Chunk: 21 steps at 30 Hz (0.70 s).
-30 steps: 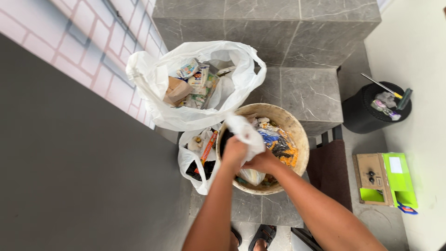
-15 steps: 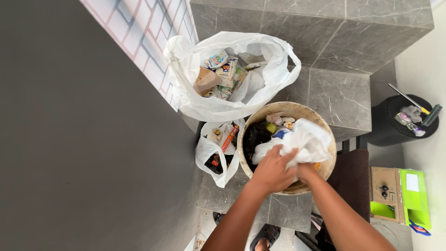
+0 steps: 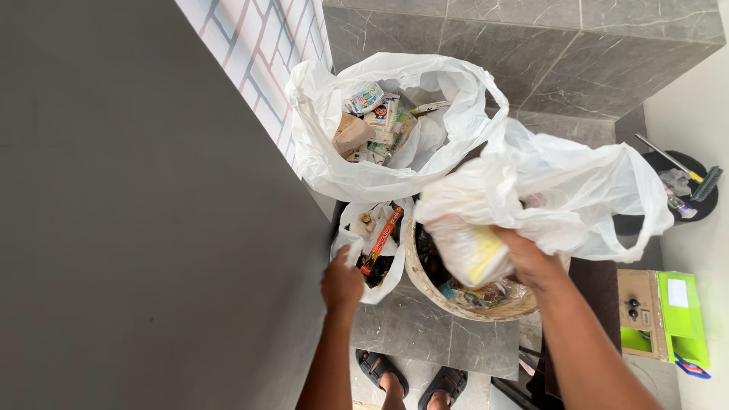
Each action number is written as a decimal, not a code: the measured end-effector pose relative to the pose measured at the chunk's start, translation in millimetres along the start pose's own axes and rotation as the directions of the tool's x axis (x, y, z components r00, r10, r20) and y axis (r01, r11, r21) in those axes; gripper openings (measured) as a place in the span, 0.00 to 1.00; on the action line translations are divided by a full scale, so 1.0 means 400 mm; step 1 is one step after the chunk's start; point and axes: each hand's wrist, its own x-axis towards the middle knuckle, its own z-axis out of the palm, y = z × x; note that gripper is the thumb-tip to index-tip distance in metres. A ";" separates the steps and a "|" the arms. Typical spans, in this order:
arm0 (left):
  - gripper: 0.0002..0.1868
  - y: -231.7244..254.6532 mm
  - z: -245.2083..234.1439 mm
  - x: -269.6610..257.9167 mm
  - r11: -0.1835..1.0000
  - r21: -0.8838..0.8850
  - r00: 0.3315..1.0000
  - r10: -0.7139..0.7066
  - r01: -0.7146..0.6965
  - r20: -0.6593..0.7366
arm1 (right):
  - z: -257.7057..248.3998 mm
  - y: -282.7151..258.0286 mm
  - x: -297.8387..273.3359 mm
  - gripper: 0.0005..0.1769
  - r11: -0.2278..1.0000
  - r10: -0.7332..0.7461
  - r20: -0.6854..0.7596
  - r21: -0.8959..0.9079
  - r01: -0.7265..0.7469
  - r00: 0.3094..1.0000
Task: The person sorts waste items from a large bucket into two separate white plastic bags. They pick up various items, including food wrappers, cardboard, and plastic packaging, and place them into the appropriate bags.
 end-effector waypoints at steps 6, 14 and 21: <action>0.22 -0.106 -0.065 0.024 0.888 -0.452 0.996 -0.072 0.087 0.052 | 0.233 0.238 -0.050 0.35 0.799 0.361 -0.069 -0.492 -0.346 0.930; 0.41 -0.141 -0.110 -0.018 0.887 -0.461 0.975 0.131 -0.034 0.180 | 0.510 0.529 -0.058 0.35 0.637 0.185 -0.064 -0.753 -0.169 0.981; 0.49 -0.160 -0.088 0.011 0.782 -0.592 0.927 0.343 -0.193 0.150 | 0.520 0.631 0.034 0.39 0.410 0.008 0.100 -0.908 0.088 0.995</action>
